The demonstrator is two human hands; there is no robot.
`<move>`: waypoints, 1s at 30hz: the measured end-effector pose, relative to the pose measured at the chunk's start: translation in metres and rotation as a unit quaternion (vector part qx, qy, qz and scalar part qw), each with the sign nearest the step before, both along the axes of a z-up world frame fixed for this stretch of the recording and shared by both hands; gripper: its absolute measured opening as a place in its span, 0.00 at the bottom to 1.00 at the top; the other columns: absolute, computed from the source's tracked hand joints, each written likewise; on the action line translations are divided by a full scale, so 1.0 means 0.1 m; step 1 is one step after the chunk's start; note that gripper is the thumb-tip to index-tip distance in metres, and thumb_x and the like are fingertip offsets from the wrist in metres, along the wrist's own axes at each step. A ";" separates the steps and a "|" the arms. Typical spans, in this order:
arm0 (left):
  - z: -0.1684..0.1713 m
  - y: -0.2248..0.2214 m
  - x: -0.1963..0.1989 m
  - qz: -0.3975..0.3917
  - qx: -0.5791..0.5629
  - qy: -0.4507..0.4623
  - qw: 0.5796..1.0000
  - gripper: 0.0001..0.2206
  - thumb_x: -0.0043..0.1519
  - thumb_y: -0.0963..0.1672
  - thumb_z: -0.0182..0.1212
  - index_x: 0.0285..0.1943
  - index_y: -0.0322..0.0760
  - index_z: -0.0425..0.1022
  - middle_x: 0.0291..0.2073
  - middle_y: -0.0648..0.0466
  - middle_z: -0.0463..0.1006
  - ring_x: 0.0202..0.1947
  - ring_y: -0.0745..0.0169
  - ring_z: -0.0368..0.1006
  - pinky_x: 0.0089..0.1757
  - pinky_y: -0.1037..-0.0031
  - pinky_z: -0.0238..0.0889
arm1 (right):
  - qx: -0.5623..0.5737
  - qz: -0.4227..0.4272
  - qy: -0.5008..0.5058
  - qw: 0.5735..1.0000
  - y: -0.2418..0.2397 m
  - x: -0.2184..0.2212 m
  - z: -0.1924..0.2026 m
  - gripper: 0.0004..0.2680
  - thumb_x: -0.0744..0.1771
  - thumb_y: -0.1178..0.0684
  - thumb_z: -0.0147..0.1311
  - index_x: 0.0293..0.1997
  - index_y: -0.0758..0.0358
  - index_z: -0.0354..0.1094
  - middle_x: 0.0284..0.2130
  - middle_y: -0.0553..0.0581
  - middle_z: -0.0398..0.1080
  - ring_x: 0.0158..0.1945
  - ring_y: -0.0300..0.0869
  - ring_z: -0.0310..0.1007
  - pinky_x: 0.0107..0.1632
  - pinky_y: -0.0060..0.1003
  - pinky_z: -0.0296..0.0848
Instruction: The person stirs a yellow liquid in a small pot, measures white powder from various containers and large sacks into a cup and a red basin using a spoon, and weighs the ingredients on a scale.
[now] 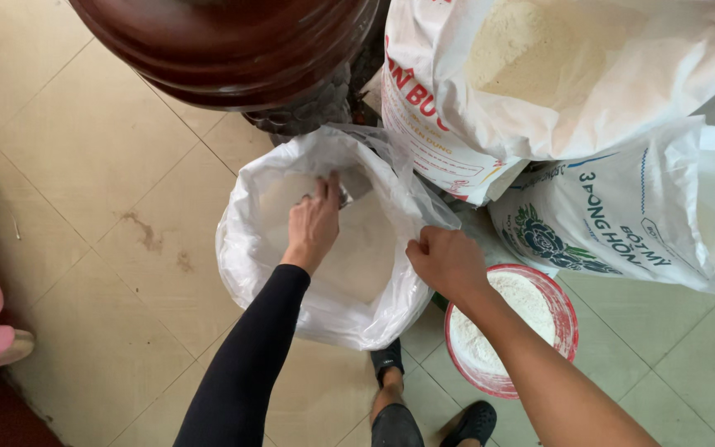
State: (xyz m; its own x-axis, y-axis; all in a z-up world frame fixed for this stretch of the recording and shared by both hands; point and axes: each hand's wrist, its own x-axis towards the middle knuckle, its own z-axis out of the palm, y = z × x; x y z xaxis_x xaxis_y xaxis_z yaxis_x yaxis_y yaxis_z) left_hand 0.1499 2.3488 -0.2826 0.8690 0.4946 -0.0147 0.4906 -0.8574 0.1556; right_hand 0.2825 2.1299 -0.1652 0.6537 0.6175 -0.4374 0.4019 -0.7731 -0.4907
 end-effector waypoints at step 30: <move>1.25 0.03 -0.98 0.370 -0.542 -0.195 0.729 0.18 0.56 0.40 0.46 0.54 0.29 0.74 0.33 0.44 0.78 0.24 0.50 0.77 0.24 0.64 0.74 | 0.192 -0.106 0.141 0.965 -0.20 0.16 0.33 0.12 0.67 0.44 0.55 0.37 0.65 0.74 0.22 0.57 0.75 0.24 0.40 0.72 0.31 0.35 0.70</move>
